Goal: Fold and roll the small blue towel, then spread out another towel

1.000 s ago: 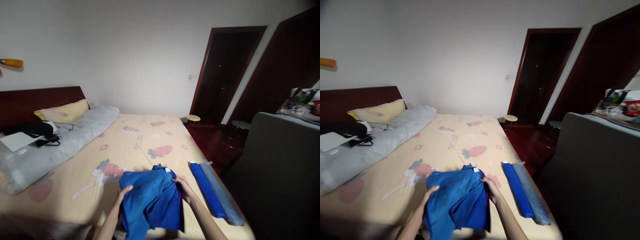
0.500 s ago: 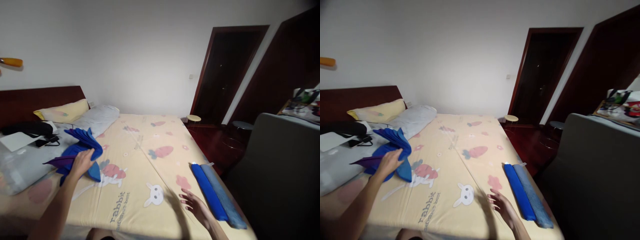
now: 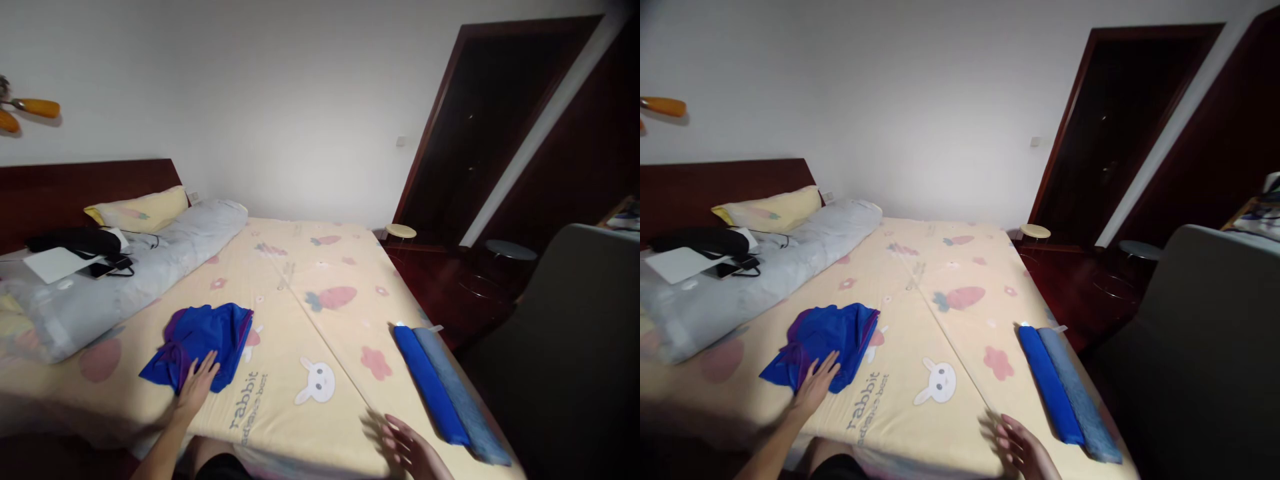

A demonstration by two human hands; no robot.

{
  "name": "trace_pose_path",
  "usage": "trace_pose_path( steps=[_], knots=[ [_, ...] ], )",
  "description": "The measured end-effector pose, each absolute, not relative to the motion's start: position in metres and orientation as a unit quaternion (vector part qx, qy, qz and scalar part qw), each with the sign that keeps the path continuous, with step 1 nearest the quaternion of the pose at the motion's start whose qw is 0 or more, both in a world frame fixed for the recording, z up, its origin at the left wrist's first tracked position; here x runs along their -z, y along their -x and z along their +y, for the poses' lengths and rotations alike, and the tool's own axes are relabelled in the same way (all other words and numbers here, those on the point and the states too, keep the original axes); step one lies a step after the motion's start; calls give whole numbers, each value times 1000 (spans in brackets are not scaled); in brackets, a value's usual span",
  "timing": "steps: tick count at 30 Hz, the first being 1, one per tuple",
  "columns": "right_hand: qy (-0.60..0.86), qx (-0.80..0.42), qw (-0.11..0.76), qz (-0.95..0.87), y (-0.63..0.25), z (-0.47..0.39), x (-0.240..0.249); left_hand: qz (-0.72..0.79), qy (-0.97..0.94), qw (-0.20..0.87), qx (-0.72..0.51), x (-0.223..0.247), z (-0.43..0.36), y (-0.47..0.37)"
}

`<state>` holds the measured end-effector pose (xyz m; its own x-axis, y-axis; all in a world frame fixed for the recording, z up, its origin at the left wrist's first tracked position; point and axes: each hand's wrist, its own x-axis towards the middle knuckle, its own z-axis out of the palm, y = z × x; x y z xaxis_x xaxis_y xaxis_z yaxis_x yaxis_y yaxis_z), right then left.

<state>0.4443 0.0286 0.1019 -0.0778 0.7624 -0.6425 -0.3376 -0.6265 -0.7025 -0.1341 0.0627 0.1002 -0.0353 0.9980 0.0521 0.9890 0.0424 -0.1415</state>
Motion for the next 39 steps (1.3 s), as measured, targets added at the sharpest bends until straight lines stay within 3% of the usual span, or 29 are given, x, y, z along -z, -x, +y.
trace_pose_path(
  steps=[6,15,23,30,35,39],
  knots=[
    [578,-683,413,-171,-477,8,-89,-805,584,64,-86,-111,72,142],
    [566,-687,434,-137,-505,-5,-66,-809,578,-9,-112,-132,91,145],
    [561,-682,453,-123,-496,-2,-71,-839,541,46,-21,-152,43,170],
    [571,-659,469,-140,-502,1,-71,-857,478,87,171,-204,67,172],
    [549,-676,461,-173,-471,14,-85,-792,532,37,297,-246,108,106],
    [466,-736,440,-217,-396,26,-109,-671,667,-77,315,-237,119,-13]
  ],
)
